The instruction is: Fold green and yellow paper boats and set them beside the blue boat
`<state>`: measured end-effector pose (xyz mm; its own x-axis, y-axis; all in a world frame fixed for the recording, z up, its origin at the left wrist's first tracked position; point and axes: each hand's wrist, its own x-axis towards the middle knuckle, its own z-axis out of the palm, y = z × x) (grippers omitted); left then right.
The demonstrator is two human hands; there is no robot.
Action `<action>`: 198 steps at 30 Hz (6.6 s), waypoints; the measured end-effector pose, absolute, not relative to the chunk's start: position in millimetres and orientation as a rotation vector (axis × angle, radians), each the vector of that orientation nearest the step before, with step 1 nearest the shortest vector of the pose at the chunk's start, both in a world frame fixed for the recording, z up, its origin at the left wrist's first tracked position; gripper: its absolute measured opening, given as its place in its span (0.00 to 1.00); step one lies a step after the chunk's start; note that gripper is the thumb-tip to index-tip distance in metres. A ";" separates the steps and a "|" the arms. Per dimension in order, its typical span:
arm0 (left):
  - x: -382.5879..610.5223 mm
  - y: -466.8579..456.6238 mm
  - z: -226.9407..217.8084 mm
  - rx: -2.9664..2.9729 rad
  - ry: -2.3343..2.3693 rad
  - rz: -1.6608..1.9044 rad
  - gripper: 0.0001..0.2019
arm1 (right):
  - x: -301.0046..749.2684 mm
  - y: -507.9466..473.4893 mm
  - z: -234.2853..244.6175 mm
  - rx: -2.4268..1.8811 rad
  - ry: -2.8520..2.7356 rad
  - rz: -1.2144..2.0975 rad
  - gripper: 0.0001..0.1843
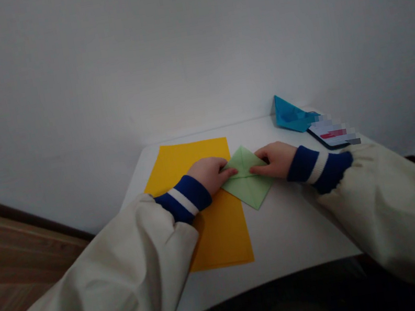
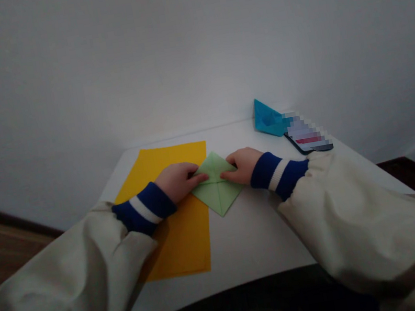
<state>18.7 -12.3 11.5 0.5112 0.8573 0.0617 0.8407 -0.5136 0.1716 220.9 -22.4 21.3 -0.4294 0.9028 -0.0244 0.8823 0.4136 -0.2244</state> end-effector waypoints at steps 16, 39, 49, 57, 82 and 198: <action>8.6 -4.1 27.9 2.427 1.494 -0.096 0.13 | 239.6 -15.1 4.2 -1.521 -2.569 0.334 0.17; 5.7 -1.9 25.2 2.323 1.369 -0.097 0.10 | 239.7 -17.3 6.1 -1.469 -2.655 0.249 0.16; 8.5 -8.2 29.8 2.453 1.382 -0.039 0.13 | 243.1 -16.3 5.8 -1.476 -2.629 0.273 0.16; 4.0 -4.7 23.0 2.528 1.446 -0.186 0.16 | 235.5 -15.0 6.2 -1.541 -2.614 0.168 0.17; 12.7 -10.1 34.0 2.729 1.560 0.061 0.10 | 236.5 -20.9 15.2 -1.222 -2.634 0.056 0.10; 2.4 4.2 18.7 2.391 1.522 0.025 0.09 | 247.7 -11.9 16.1 -1.733 -2.529 0.174 0.16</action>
